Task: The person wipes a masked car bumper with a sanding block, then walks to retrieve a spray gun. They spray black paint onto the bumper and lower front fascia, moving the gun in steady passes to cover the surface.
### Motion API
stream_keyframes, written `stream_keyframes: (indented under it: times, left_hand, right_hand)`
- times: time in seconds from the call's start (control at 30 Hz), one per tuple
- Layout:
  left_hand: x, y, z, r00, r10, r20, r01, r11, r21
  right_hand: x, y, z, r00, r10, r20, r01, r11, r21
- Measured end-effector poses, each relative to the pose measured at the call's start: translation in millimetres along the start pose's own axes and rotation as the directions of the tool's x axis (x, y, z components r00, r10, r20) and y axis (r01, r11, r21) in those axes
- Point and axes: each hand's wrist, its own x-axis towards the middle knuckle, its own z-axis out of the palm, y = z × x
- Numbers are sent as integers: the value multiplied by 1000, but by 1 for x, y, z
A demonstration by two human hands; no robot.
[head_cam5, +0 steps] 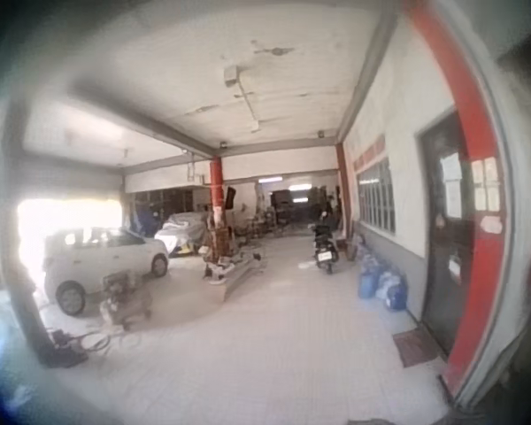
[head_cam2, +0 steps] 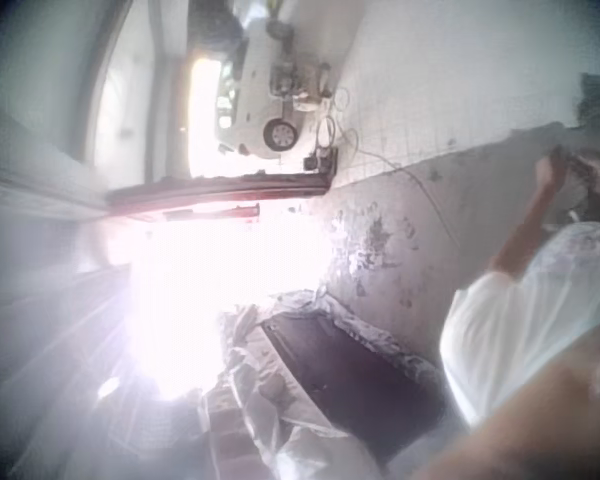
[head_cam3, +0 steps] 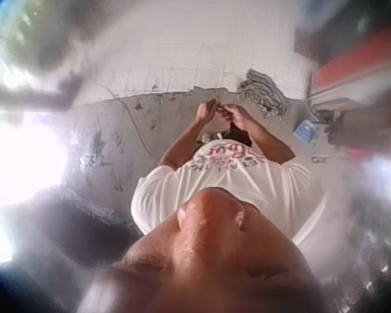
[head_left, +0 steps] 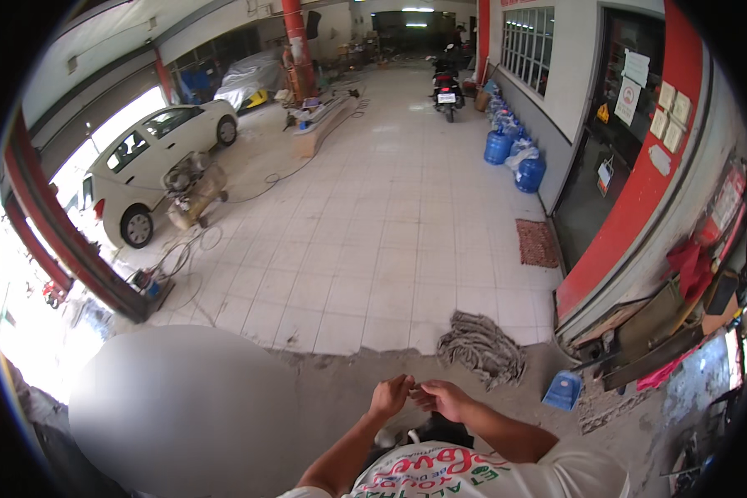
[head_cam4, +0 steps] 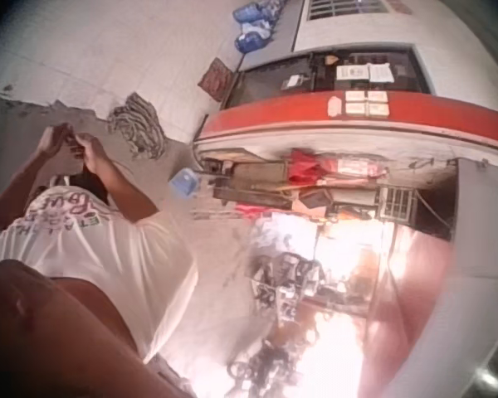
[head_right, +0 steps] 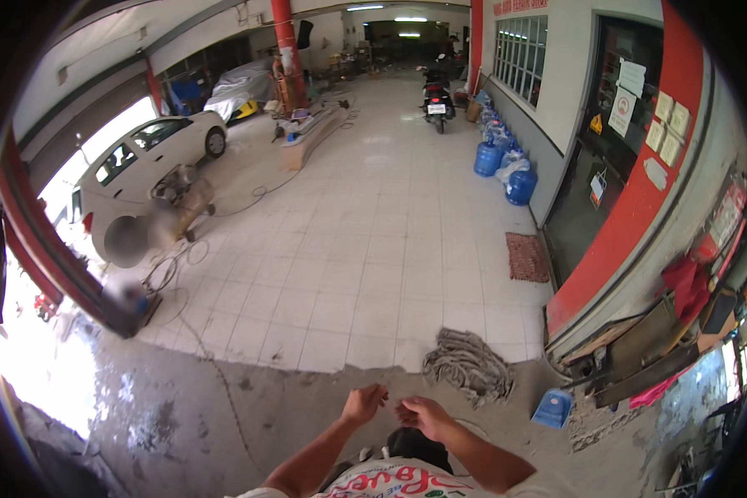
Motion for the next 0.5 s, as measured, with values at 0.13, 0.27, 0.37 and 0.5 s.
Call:
stream_keyframes:
  times: [0.13, 0.27, 0.37, 0.5]
  left_hand:
    - [215, 2, -62, 973, 67, 223, -81, 995, 56]
    - [385, -90, -177, 941, 28, 337, -203, 845, 495]
    - [450, -266, -281, 825, -560, 75, 304, 552, 777]
    - [499, -341, -361, 180, -921, 347, 197, 379, 904]
  right_hand:
    - [49, -39, -174, 878, -205, -433, 250, 967, 49]
    - [132, -116, -146, 730, -14, -683, 310, 898, 312]
    - [289, -247, -121, 756, -6, -654, 251, 926, 282]
    - [491, -481, -66, 869, -294, -399, 99, 892, -442]
